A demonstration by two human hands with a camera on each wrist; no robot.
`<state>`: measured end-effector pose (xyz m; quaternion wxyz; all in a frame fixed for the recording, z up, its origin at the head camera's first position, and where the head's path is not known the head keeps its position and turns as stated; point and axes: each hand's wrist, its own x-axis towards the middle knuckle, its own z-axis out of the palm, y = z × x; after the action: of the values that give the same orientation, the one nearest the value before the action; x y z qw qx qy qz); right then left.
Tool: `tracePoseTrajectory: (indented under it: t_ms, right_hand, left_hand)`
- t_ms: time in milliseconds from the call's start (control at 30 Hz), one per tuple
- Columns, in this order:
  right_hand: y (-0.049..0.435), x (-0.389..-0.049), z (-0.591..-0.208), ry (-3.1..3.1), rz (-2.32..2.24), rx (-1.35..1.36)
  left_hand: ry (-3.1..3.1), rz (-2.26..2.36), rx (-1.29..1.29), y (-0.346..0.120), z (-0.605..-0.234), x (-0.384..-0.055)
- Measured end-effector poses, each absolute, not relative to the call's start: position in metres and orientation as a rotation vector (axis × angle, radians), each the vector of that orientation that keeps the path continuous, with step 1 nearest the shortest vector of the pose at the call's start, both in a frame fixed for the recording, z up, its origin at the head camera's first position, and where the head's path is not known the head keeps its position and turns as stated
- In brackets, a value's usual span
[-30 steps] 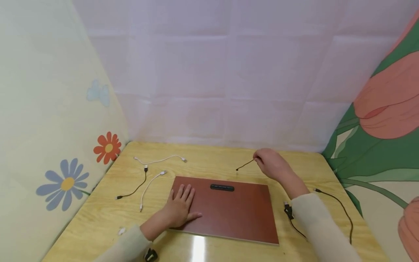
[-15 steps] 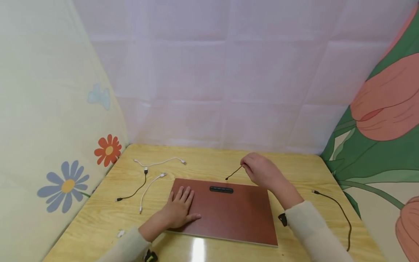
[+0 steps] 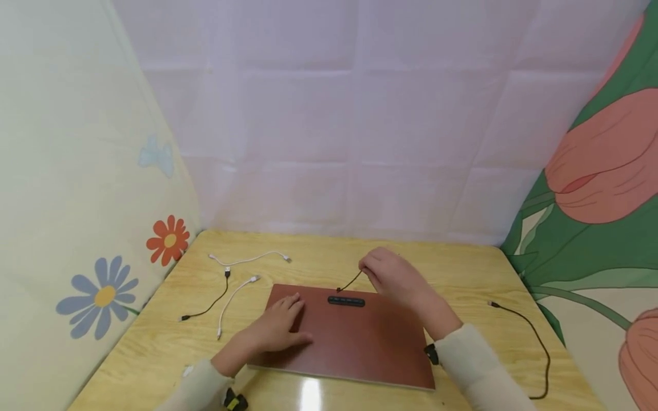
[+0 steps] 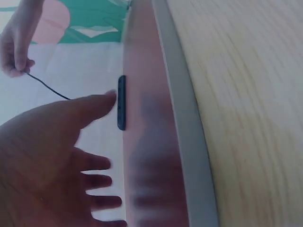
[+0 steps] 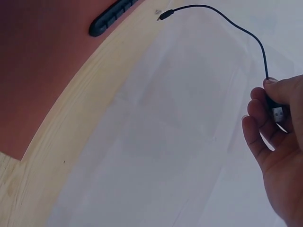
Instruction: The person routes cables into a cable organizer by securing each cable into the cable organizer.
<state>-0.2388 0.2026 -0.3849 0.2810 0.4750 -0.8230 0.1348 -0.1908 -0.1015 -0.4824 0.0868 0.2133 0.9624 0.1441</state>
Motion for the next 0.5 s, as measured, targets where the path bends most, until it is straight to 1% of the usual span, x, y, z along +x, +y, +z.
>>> tracePoseTrajectory:
  t_ms: [233, 500]
  right_hand:
    - [0.189, -0.237, -0.390, -2.158, 0.408, 1.358]
    - [0.177, -0.234, -0.394, -2.177, 0.473, 1.375]
  left_hand:
    - [2.990, 0.723, 0.766, -0.087, -0.479, -0.192]
    - [2.944, 0.970, 0.880, -0.073, -0.475, -0.194]
